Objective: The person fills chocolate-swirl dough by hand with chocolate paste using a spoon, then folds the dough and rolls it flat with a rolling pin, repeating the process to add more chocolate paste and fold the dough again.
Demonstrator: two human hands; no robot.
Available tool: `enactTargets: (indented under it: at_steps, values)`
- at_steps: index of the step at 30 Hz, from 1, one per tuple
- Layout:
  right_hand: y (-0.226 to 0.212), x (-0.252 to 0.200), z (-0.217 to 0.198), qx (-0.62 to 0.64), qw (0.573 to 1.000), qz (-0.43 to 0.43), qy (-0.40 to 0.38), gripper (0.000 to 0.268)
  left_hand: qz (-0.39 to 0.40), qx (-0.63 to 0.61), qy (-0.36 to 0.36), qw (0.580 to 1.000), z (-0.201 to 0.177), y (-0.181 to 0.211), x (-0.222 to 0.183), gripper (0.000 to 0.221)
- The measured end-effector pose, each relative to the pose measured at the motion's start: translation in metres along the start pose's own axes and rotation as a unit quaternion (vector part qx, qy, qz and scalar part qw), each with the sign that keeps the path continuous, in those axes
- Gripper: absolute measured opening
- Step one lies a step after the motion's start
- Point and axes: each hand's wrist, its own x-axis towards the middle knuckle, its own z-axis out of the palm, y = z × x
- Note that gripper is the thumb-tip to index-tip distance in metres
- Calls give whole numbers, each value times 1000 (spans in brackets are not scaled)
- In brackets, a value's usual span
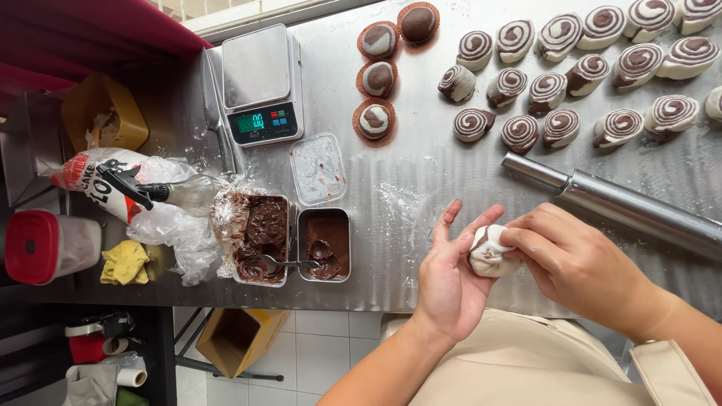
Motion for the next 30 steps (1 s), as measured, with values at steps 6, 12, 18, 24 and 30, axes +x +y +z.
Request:
enactTargets:
  at_steps: [6, 12, 18, 24, 30]
  values:
    - [-9, 0, 1, 30, 997, 26, 66, 35, 8, -52, 12, 999, -2, -4, 5, 53]
    - [-29, 4, 1, -33, 991, 52, 115, 46, 69, -22, 5, 997, 10, -4, 6, 52]
    - [-22, 0, 10, -72, 988, 34, 135, 35, 55, -17, 11, 998, 11, -9, 3, 52]
    - [-14, -2, 16, -26, 985, 42, 164, 35, 14, -49, -16, 999, 7, -6, 5, 51]
    - [-14, -1, 6, -15, 989, -8, 146, 44, -43, -61, -13, 997, 3, -2, 14, 47]
